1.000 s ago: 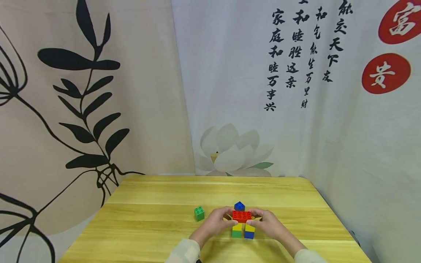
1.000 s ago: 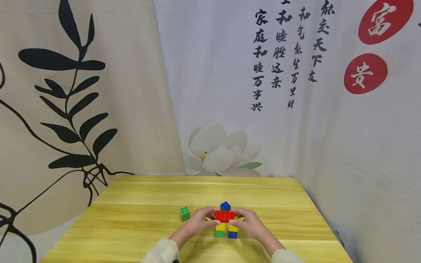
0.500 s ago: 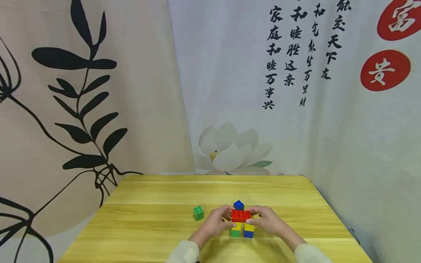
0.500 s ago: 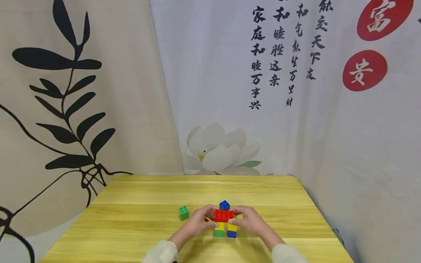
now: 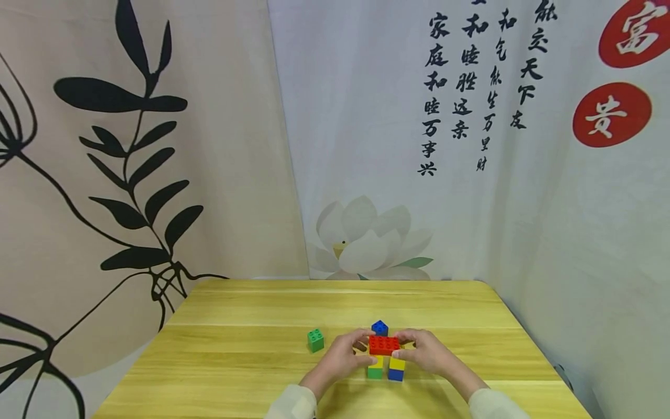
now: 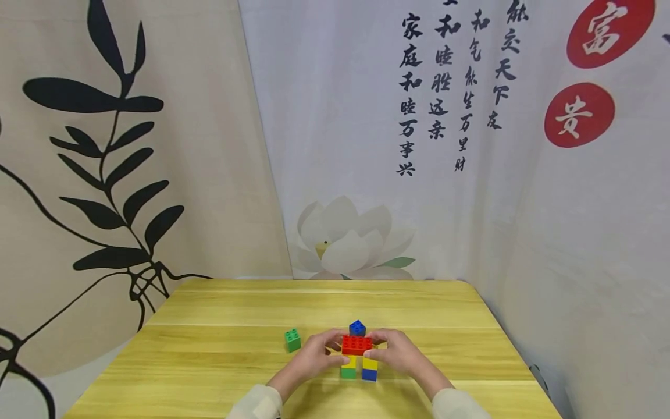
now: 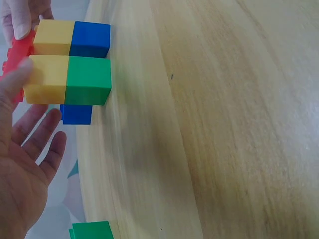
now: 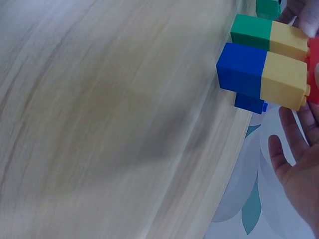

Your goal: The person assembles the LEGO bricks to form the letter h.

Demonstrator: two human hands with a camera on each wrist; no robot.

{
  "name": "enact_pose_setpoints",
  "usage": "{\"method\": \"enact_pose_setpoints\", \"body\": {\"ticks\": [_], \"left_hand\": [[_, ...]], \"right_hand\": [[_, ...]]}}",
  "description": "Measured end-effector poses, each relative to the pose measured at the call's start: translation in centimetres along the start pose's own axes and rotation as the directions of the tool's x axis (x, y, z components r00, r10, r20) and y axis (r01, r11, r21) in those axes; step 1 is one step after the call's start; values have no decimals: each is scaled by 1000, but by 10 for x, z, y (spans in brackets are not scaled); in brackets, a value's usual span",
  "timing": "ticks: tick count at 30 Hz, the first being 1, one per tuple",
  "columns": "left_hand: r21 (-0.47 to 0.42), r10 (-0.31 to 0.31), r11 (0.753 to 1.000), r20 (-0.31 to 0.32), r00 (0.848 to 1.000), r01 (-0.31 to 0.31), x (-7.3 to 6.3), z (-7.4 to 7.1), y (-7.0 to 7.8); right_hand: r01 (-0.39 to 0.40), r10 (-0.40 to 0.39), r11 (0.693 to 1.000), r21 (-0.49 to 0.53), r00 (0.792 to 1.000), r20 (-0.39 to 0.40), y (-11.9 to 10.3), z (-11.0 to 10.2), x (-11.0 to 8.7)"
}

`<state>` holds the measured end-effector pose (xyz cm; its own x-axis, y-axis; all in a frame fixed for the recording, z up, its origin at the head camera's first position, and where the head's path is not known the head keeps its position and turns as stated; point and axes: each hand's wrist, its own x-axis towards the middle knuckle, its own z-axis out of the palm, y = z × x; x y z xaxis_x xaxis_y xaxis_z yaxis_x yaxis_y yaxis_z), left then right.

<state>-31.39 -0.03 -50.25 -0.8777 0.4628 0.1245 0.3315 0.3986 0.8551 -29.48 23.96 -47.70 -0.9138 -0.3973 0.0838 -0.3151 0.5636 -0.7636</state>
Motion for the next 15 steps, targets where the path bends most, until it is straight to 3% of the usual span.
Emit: {"method": "enact_pose_setpoints", "body": {"ticks": [7, 15], "left_hand": [[-28, 6, 1000, -11, 1000, -6, -2, -1, -1], [72, 35, 997, 22, 999, -37, 1, -4, 1]], "right_hand": [[-14, 14, 1000, 10, 1000, -12, 2, 2, 0], [-34, 34, 999, -23, 999, -27, 18, 10, -5]]}}
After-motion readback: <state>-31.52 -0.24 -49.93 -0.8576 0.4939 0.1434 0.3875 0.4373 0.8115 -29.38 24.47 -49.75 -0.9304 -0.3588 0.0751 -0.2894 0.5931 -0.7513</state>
